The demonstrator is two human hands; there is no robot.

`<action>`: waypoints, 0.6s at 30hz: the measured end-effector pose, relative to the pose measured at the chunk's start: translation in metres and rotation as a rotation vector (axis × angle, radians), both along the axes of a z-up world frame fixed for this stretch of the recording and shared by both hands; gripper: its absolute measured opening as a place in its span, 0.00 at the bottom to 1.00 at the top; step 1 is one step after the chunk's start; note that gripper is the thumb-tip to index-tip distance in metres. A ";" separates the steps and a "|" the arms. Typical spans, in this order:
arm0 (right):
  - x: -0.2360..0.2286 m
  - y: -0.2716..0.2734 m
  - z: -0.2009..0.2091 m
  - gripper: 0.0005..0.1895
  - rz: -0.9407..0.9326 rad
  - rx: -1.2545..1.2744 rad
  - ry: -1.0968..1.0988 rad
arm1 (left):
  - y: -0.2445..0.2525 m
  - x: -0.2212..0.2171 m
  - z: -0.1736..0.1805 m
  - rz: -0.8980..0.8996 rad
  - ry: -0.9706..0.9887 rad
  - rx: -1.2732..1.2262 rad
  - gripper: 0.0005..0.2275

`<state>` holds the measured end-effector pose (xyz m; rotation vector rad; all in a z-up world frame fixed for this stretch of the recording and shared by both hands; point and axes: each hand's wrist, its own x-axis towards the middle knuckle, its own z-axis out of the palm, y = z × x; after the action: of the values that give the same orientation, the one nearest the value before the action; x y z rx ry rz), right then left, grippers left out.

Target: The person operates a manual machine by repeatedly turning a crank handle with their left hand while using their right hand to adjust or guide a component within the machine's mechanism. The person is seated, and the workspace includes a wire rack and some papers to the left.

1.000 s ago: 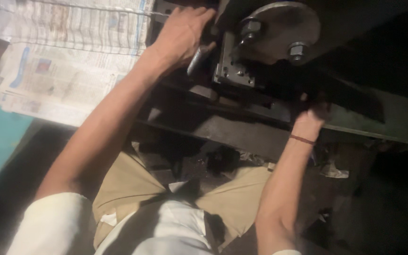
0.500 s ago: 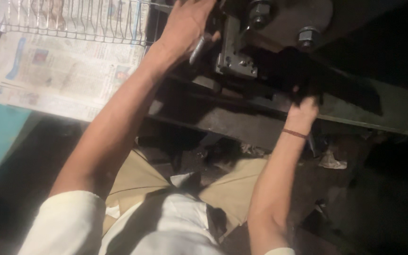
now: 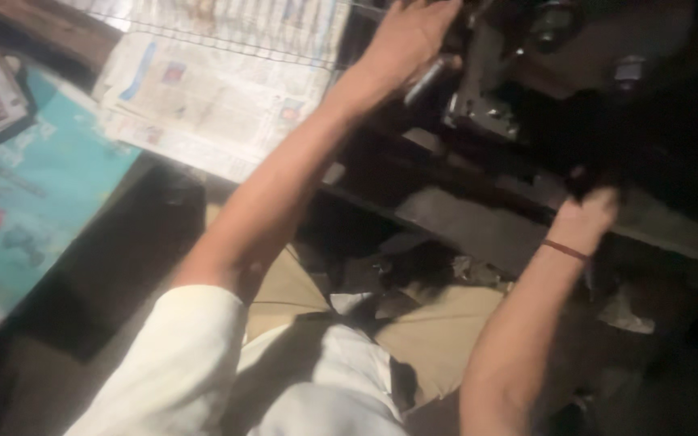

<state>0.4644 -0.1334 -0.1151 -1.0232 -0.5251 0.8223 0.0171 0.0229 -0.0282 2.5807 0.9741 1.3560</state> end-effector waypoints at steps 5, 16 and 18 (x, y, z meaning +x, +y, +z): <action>0.022 0.001 -0.021 0.18 0.056 0.046 -0.057 | 0.009 0.010 -0.019 0.086 0.109 -0.253 0.19; 0.019 0.006 -0.016 0.19 -0.059 -0.033 0.038 | 0.006 0.005 -0.017 0.044 0.035 -0.156 0.19; 0.022 0.011 -0.021 0.17 -0.116 -0.095 0.083 | 0.005 0.006 -0.001 0.042 0.048 -0.138 0.25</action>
<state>0.4868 -0.1221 -0.1357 -1.0923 -0.3554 0.7883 0.0232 0.0280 -0.0294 2.5146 1.0933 1.1955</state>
